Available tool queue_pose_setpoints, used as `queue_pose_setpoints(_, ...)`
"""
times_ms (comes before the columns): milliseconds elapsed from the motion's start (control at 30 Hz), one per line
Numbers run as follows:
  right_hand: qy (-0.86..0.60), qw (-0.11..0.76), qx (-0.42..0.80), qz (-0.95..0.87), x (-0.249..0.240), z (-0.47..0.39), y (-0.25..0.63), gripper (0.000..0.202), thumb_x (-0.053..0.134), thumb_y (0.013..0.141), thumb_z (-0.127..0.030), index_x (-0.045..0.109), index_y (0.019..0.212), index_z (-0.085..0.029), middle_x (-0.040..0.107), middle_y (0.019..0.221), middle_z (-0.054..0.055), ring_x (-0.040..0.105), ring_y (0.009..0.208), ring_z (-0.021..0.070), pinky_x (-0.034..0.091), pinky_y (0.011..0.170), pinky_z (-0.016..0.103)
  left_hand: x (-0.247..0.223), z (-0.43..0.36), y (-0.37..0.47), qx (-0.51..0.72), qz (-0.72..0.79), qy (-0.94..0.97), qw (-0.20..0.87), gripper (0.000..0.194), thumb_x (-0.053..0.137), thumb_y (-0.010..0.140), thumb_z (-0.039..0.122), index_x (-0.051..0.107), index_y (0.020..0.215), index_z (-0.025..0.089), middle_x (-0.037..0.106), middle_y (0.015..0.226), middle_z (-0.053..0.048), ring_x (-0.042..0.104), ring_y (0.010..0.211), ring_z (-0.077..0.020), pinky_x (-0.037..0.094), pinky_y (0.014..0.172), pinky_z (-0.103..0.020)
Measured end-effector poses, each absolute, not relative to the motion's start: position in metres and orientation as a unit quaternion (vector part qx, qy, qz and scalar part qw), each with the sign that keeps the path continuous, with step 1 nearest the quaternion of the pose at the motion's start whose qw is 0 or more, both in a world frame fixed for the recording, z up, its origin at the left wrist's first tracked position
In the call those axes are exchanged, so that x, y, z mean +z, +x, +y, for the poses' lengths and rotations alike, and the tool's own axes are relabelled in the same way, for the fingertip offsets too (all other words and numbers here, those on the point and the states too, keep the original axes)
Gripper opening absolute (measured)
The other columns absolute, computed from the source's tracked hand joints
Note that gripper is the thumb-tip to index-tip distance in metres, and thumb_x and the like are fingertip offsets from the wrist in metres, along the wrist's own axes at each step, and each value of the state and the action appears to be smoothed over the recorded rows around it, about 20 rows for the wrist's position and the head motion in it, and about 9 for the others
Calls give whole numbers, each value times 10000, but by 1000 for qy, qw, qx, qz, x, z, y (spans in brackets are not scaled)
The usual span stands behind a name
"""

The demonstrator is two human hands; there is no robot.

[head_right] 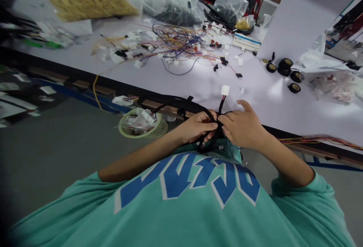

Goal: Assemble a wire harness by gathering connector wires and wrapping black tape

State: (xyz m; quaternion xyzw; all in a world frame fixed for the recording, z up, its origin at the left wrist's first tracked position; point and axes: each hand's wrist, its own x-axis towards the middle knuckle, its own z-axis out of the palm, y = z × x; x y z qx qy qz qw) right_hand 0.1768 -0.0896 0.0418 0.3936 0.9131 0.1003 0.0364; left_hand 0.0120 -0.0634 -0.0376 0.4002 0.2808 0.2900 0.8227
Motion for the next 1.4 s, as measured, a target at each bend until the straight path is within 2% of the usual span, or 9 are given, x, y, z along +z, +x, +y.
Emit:
queue_pose_setpoints(100,420,95,93,898,48,-90,168,277,371,833,-243,625,916,-170,691,727,44,590,647,193,159,970,424,-37,-66,15,317,308,425,790,285,694,608,279,478,758,170,394,391,120,309,293,-24,197,335,-152)
queue_pose_setpoints(200,453,121,68,881,51,-90,166,283,379,844,-274,624,927,-158,698,734,55,608,675,204,165,966,421,-37,-66,17,329,352,456,748,195,653,651,263,523,741,148,376,374,111,294,314,-24,189,357,-162)
queue_pose_setpoints(367,483,115,44,867,47,-92,165,294,356,869,-286,607,966,-169,713,807,61,625,728,202,216,911,408,-34,-67,15,335,390,512,688,80,572,696,225,529,708,159,385,392,100,338,348,-51,251,399,-185)
queue_pose_setpoints(600,519,161,73,836,49,-87,153,321,338,847,-245,645,879,-157,703,712,98,618,642,241,263,848,469,-26,-63,16,340,420,658,524,147,535,699,277,554,623,153,521,563,28,497,565,-111,371,567,-224)
queue_pose_setpoints(733,519,223,37,824,57,-74,154,307,371,848,-262,664,898,-186,717,772,98,634,691,246,259,892,495,-30,-58,22,347,410,605,587,158,569,663,305,577,683,149,531,596,29,474,559,-102,372,555,-220)
queue_pose_setpoints(867,508,237,7,828,67,-63,156,272,410,853,-269,663,921,-195,718,879,87,638,789,246,246,934,501,-30,-52,27,344,399,529,666,125,581,628,264,552,676,152,488,540,53,429,492,-78,365,527,-208)
queue_pose_setpoints(1133,478,272,69,832,70,-51,151,242,424,853,-228,660,856,-174,714,865,95,622,765,221,256,945,457,-23,-31,31,296,416,651,561,100,535,613,225,572,612,131,540,564,24,506,568,-124,369,548,-227)
queue_pose_setpoints(1400,478,227,179,830,61,-32,159,273,396,814,-112,661,772,-165,700,778,83,614,752,212,254,942,480,-16,-9,53,304,454,598,587,132,497,601,150,430,488,162,318,359,62,314,370,-64,203,421,-219)
